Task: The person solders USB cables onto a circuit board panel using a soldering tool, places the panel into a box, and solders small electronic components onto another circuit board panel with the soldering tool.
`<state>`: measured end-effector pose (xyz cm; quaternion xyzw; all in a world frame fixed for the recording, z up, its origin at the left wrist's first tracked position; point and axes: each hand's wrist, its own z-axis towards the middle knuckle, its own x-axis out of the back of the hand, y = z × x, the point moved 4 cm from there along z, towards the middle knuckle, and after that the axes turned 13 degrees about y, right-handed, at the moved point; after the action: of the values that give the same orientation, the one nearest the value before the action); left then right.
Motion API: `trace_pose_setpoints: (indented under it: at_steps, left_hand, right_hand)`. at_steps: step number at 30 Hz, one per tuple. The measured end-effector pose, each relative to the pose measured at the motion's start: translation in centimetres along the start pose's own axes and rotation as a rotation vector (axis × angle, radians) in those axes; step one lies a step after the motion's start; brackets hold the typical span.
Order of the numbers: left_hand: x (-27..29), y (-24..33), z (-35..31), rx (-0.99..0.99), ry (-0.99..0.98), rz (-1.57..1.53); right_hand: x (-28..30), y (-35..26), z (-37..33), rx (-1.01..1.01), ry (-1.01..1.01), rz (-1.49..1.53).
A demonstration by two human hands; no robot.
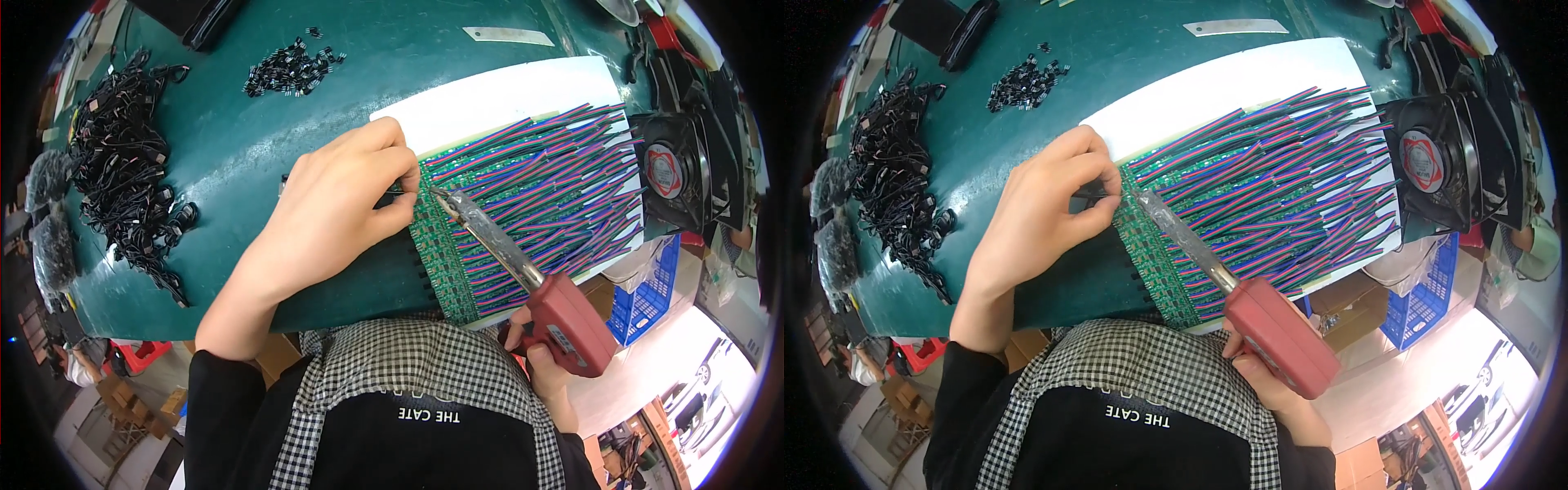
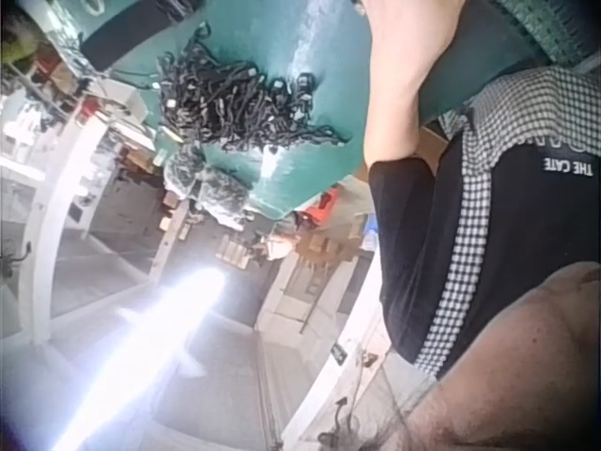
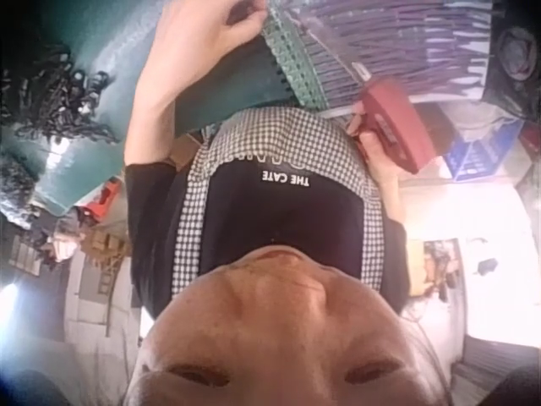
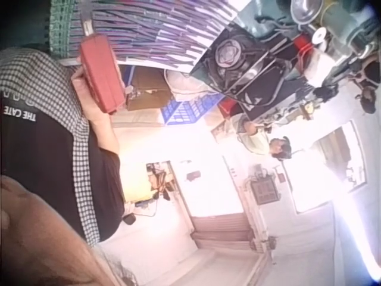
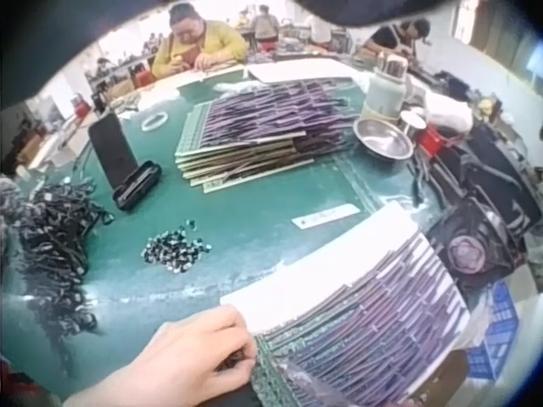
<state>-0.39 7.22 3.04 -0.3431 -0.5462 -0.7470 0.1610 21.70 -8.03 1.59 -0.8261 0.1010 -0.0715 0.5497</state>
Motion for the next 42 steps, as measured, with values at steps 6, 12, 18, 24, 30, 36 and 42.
trace_pose_setpoints:
  at_steps: [6, 12, 18, 24, 30, 36, 42]
  left_hand:
    - [0.0, 0.4, 0.8, -0.038, -0.119, 0.098]
    - [-0.1, 1.3, 0.9, -0.064, -0.094, 0.207]
    - [-0.2, 1.6, 1.0, -0.102, -0.109, 0.238]
    - [-0.2, 1.8, 1.2, -0.116, -0.116, 0.250]
    - [-0.3, 1.6, 0.7, -0.136, -0.101, 0.244]
    - [0.5, 2.1, -0.1, -0.239, -0.042, 0.328]
    - [6.0, -3.5, -0.2, -0.022, 0.267, 0.163]
  right_hand:
    - [0.7, 0.8, 0.2, -0.088, -0.008, 0.170]
    - [1.8, 2.4, -0.2, -0.083, -0.038, -0.039]
    - [1.5, 2.4, -0.2, 0.096, -0.030, -0.237]
    - [1.0, 1.3, -0.1, -0.097, 0.017, 0.178]
    - [0.2, 0.1, -0.4, -0.072, -0.008, 0.104]
    - [0.7, 0.8, 0.1, 0.155, 0.092, 0.128]
    - [2.4, 1.7, 0.0, 0.184, 0.255, 0.071]
